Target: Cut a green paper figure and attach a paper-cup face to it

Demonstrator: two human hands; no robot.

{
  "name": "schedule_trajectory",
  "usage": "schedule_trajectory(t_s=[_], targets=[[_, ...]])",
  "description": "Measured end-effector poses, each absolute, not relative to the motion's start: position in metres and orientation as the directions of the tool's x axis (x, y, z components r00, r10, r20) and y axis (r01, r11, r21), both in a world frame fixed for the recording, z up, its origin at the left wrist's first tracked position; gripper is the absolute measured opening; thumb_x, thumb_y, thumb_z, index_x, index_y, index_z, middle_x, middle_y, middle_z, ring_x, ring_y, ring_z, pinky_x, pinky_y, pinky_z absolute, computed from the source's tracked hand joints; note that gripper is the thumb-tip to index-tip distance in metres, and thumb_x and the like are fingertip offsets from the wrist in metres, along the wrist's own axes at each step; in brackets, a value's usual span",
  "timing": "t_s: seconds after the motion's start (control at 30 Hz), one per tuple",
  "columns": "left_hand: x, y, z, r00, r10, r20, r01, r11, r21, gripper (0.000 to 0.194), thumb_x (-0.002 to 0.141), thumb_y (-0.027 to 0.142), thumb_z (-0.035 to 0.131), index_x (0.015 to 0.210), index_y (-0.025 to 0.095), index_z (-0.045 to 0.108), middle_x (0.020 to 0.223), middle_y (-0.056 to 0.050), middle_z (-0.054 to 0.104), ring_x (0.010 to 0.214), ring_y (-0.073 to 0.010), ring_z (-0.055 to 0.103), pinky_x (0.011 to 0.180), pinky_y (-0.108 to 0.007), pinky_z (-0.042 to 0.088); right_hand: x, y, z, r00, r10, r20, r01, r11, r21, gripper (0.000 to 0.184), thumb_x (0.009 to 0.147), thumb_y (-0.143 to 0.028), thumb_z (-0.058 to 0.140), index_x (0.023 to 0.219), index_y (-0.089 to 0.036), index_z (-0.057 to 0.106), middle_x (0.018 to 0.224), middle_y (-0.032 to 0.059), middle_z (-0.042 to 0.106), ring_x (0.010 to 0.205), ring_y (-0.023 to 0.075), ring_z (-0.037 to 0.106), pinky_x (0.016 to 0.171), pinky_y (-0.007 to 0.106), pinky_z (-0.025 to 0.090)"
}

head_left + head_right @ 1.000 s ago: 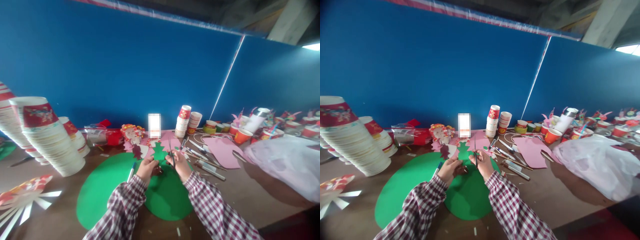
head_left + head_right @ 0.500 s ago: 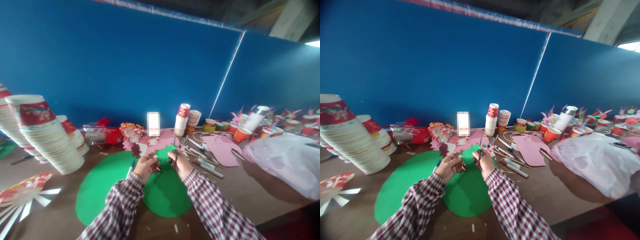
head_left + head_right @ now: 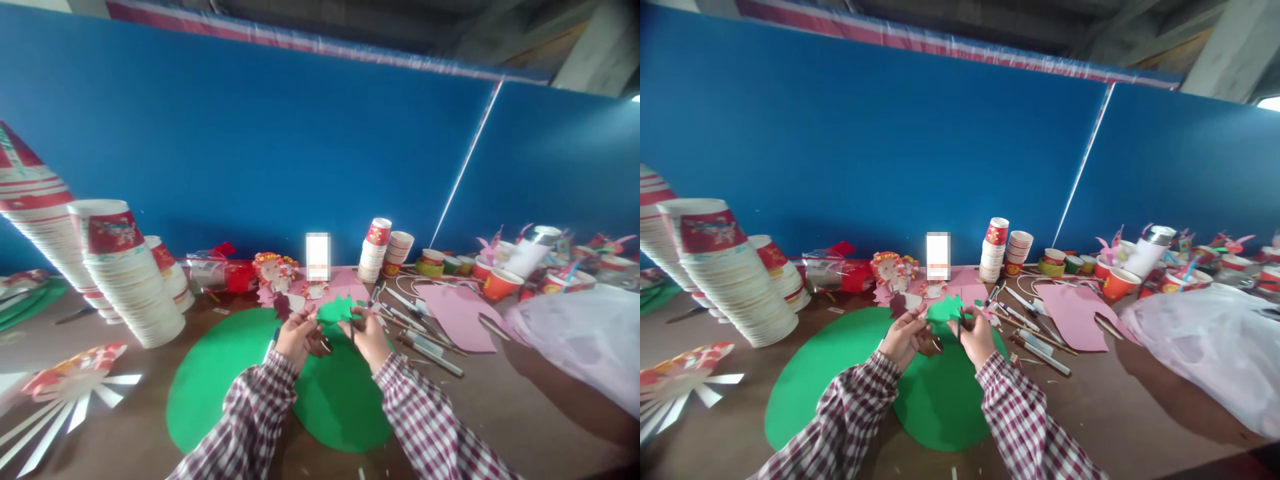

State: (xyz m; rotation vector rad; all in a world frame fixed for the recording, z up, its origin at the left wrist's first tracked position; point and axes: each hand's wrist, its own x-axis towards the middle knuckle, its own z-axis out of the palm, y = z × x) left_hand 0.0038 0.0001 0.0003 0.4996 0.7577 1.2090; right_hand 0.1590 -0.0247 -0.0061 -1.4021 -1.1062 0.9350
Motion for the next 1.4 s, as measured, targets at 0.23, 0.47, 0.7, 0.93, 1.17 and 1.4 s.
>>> schedule_trajectory(t_s=[0.23, 0.47, 0.7, 0.93, 1.17, 1.4], targets=[[0.002, 0.004, -0.005, 0.099, 0.971, -0.217, -0.633, 0.230, 0.739, 0.033, 0.062, 0.009, 0.074, 0.092, 0.013, 0.059, 0.071, 0.000, 0.062, 0.054, -0.0072, 0.056, 0.055, -0.019, 0.047, 0.180, -0.029, 0.000, 0.173, 0.947, 0.269, 0.884, -0.029, -0.466, 0.039, 0.070, -0.036, 0.067, 0.102, -0.019, 0.054, 0.089, 0.0069, 0.069, 0.084, 0.0265, 0.065, 0.065, 0.032, 0.046], [0.000, 0.004, -0.008, 0.099, 0.980, -0.170, -0.613, 0.195, 0.766, 0.045, 0.054, 0.012, 0.077, 0.095, 0.013, 0.058, 0.066, 0.003, 0.057, 0.052, -0.0073, 0.055, 0.053, -0.021, 0.046, 0.177, -0.027, -0.008, -0.093, 0.958, 0.270, 0.903, 0.195, -0.383, 0.048, 0.075, -0.031, 0.061, 0.118, -0.011, 0.050, 0.115, 0.0147, 0.062, 0.105, 0.0260, 0.059, 0.088, 0.034, 0.045], [0.005, 0.002, -0.014, 0.183, 0.975, -0.126, -0.601, 0.212, 0.771, 0.052, 0.048, 0.017, 0.079, 0.096, 0.014, 0.058, 0.072, 0.001, 0.060, 0.058, -0.0111, 0.058, 0.055, -0.024, 0.048, 0.178, -0.028, -0.003, 0.015, 0.971, 0.238, 0.957, 0.055, -0.285, 0.038, 0.076, -0.021, 0.059, 0.113, -0.012, 0.057, 0.102, 0.0120, 0.068, 0.093, 0.0264, 0.064, 0.078, 0.033, 0.048], [0.008, 0.004, -0.026, 0.209, 0.974, -0.091, -0.545, 0.193, 0.816, 0.051, 0.048, 0.019, 0.081, 0.094, 0.011, 0.060, 0.072, -0.003, 0.064, 0.056, -0.0117, 0.059, 0.054, -0.024, 0.046, 0.178, -0.031, 0.005, -0.029, 0.974, 0.226, 0.983, 0.069, -0.169, 0.031, 0.082, -0.035, 0.056, 0.106, -0.018, 0.067, 0.101, 0.0109, 0.069, 0.095, 0.0278, 0.062, 0.079, 0.036, 0.048], [0.008, 0.006, -0.031, 0.229, 0.971, -0.073, -0.479, 0.178, 0.859, 0.034, 0.068, 0.018, 0.073, 0.098, 0.011, 0.058, 0.073, 0.000, 0.062, 0.059, -0.0106, 0.058, 0.058, -0.025, 0.048, 0.181, -0.032, 0.003, -0.126, 0.950, 0.287, 0.985, 0.155, -0.078, 0.034, 0.084, -0.032, 0.056, 0.110, -0.013, 0.065, 0.108, 0.0151, 0.062, 0.104, 0.0274, 0.055, 0.089, 0.035, 0.042], [0.007, 0.005, -0.031, 0.242, 0.966, -0.092, -0.411, 0.187, 0.892, 0.021, 0.087, 0.026, 0.054, 0.103, 0.013, 0.055, 0.086, -0.002, 0.059, 0.066, -0.0100, 0.057, 0.057, -0.025, 0.050, 0.180, -0.032, 0.000, -0.080, 0.947, 0.310, 0.995, 0.093, -0.029, 0.037, 0.084, -0.039, 0.054, 0.105, -0.010, 0.062, 0.095, 0.0152, 0.064, 0.094, 0.0300, 0.056, 0.079, 0.037, 0.044]])
